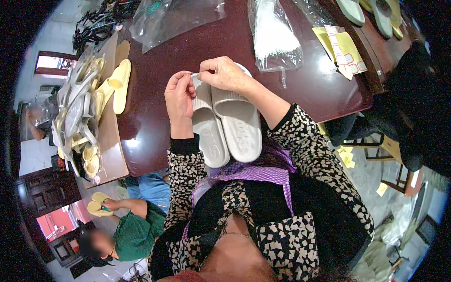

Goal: The person attaches pairs of slippers together using plastic fasteners and packs slippers into plastic bags by hand.

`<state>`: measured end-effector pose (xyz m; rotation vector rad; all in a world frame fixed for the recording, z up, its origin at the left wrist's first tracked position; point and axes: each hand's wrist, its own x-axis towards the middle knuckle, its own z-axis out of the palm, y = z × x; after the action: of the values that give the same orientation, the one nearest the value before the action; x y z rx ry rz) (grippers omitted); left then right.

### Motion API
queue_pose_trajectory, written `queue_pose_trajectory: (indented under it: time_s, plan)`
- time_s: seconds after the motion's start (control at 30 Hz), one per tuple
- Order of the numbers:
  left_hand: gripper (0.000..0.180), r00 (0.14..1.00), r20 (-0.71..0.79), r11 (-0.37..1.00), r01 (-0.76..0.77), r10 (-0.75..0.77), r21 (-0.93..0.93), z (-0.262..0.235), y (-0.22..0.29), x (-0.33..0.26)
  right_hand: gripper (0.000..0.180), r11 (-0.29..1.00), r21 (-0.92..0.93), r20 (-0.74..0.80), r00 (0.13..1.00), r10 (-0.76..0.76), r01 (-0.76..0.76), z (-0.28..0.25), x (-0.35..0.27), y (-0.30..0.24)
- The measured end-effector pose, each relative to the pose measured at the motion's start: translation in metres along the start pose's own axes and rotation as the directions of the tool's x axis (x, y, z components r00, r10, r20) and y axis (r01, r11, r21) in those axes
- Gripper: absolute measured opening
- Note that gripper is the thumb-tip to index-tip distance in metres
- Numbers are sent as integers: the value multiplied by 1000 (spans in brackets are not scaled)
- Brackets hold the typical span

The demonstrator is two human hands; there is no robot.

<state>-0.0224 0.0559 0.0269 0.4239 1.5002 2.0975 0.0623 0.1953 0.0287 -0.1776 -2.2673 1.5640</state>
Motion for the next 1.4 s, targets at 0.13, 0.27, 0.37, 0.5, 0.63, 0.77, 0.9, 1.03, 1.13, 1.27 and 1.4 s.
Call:
queue_pose_trajectory:
  time_s: [0.13,0.27,0.37,0.5,0.63,0.77,0.9,1.03,1.13,1.27,1.4]
  plan:
    - [6,1000,-21,1000,1,-1,20,-5,1,1,20,1000,25,8,1000,19,-19,5,3,1]
    - [7,999,-29,999,-15,16,51,-1,7,10,19,999,27,-2,1000,-17,17,1,13,-2]
    - [7,999,-12,998,-37,38,54,16,13,18,19,990,-20,-55,989,-140,139,-15,18,3]
    - [13,950,154,864,-311,272,396,56,14,7,20,968,29,-85,965,-246,249,-41,16,12]
    - [25,729,450,409,-671,515,619,91,16,-17,16,953,91,-103,954,-281,290,-61,7,9]
    - [23,947,185,744,-320,262,586,44,-9,11,16,916,-34,-177,899,-400,400,-72,-4,1]
    - [23,792,495,441,-610,358,658,38,-28,39,16,910,-78,-208,886,-415,408,-83,1,9]
    - [31,516,745,38,-831,424,554,40,-15,44,16,911,-78,-187,891,-413,406,-84,4,16]
    - [19,933,198,801,-361,302,478,62,-12,28,16,911,-79,-178,893,-413,405,-81,6,18]
    - [11,934,338,809,-287,117,513,35,-14,35,16,901,-51,-182,883,-433,432,-76,8,19]
    - [13,997,-71,981,27,-14,190,59,-5,11,14,883,9,-150,873,-463,470,-65,14,21]
